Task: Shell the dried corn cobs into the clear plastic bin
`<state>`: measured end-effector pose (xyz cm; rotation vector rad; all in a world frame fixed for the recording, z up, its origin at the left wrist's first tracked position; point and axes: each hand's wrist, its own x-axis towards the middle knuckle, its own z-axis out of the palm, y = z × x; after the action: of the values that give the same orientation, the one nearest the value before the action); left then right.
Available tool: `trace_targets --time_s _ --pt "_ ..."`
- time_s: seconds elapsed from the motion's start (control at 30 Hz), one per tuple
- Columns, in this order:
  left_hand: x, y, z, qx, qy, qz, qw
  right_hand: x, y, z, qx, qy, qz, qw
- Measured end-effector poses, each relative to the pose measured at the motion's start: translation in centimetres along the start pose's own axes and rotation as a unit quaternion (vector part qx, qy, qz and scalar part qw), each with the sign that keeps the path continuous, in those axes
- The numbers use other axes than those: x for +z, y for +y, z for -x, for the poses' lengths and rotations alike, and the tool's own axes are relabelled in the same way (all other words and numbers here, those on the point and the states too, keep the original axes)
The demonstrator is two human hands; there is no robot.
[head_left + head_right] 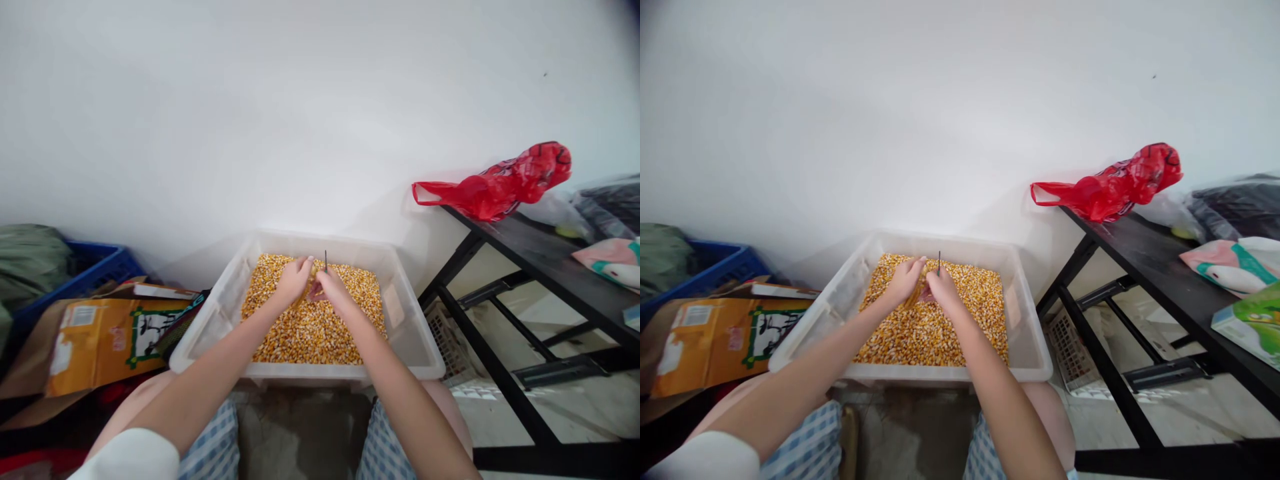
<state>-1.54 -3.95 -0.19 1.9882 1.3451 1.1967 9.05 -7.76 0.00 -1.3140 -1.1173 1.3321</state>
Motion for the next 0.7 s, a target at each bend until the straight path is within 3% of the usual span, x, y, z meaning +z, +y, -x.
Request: trace_targets --time_s 0.1,0.2,0.53,0.7 --pt "0.0 -0.3 -0.5 -0.075 0.027 0.052 0.995 -0.4 -1.0 0.6 0.002 -0.044 -0.051 0.998" --pt "-0.2 -0.4 -0.7 -0.104 0.028 0.078 0.991 -0.5 -1.3 0.8 -0.007 -0.063 -0.06 0.996" --pt "-0.1 0.4 0.6 0.03 -0.001 -0.039 0.999 0.5 -0.6 0.6 0.027 0.003 -0.037 0.999" --pt "0.1 0.2 0.5 0.01 0.009 -0.028 1.0 0.4 -0.5 0.7 0.031 0.018 -0.057 0.998"
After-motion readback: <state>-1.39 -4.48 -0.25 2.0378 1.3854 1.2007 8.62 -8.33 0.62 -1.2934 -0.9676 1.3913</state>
